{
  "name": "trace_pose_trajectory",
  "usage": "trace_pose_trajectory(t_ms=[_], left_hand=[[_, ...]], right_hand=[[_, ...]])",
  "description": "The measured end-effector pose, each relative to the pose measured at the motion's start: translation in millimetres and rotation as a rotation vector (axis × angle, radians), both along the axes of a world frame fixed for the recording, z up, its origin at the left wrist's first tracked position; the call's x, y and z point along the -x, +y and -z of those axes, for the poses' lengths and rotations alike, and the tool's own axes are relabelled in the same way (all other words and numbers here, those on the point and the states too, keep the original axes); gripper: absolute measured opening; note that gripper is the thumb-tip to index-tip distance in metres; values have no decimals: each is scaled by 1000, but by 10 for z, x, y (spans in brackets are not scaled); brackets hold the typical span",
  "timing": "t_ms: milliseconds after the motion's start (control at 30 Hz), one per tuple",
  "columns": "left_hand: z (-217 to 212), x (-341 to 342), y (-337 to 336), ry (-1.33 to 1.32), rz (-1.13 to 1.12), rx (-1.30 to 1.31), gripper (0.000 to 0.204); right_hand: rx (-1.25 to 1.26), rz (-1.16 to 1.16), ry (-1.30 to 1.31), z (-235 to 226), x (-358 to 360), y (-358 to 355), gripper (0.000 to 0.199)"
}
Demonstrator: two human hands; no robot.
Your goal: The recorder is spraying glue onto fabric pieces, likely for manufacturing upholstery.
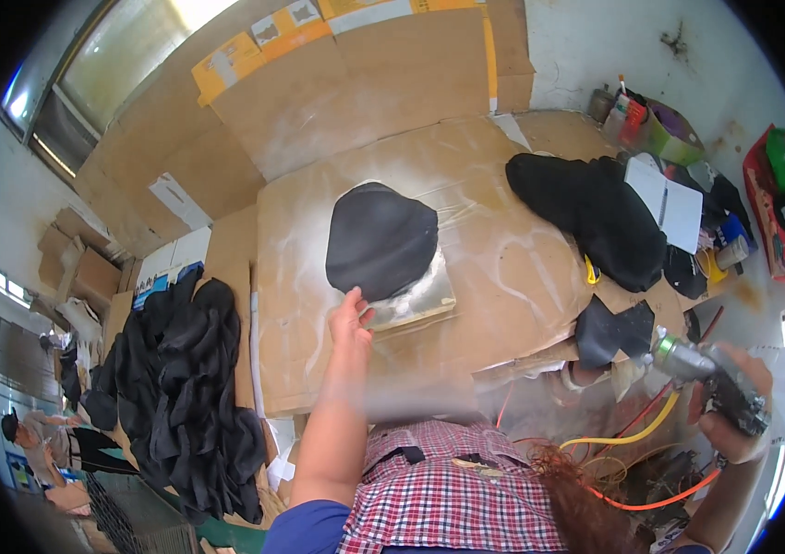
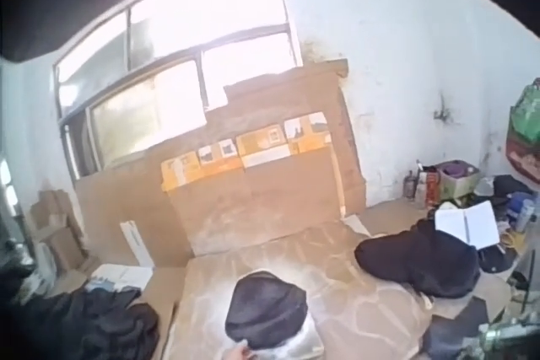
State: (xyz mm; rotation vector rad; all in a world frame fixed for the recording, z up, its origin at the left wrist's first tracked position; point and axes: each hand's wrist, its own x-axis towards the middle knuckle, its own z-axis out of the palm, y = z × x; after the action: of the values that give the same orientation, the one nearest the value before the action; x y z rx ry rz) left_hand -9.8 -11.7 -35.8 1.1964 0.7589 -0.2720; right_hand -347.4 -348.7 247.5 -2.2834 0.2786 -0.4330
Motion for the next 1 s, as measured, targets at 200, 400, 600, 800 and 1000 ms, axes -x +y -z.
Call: trace_pose_trajectory(t_ms=[200, 400, 600, 800, 1000], left_hand=[[1, -27, 6, -34, -12, -17, 24], [62, -51, 2, -94, -51, 15, 18], [-504, 23, 219, -296, -257, 175, 19], [-1129, 193, 831, -398, -281, 422, 25], [-1139, 289, 2124, -417, -275, 424, 22]], right_hand=[[-293, -257, -107, 212, 77, 3, 55], [-111, -516, -27, 272, 100, -355, 60], [-551, -166, -64, 617, -178, -278, 70], [-744, -352, 8, 1129, -683, 246, 70], [-800, -519, 300, 1523, -1286, 1016, 56]])
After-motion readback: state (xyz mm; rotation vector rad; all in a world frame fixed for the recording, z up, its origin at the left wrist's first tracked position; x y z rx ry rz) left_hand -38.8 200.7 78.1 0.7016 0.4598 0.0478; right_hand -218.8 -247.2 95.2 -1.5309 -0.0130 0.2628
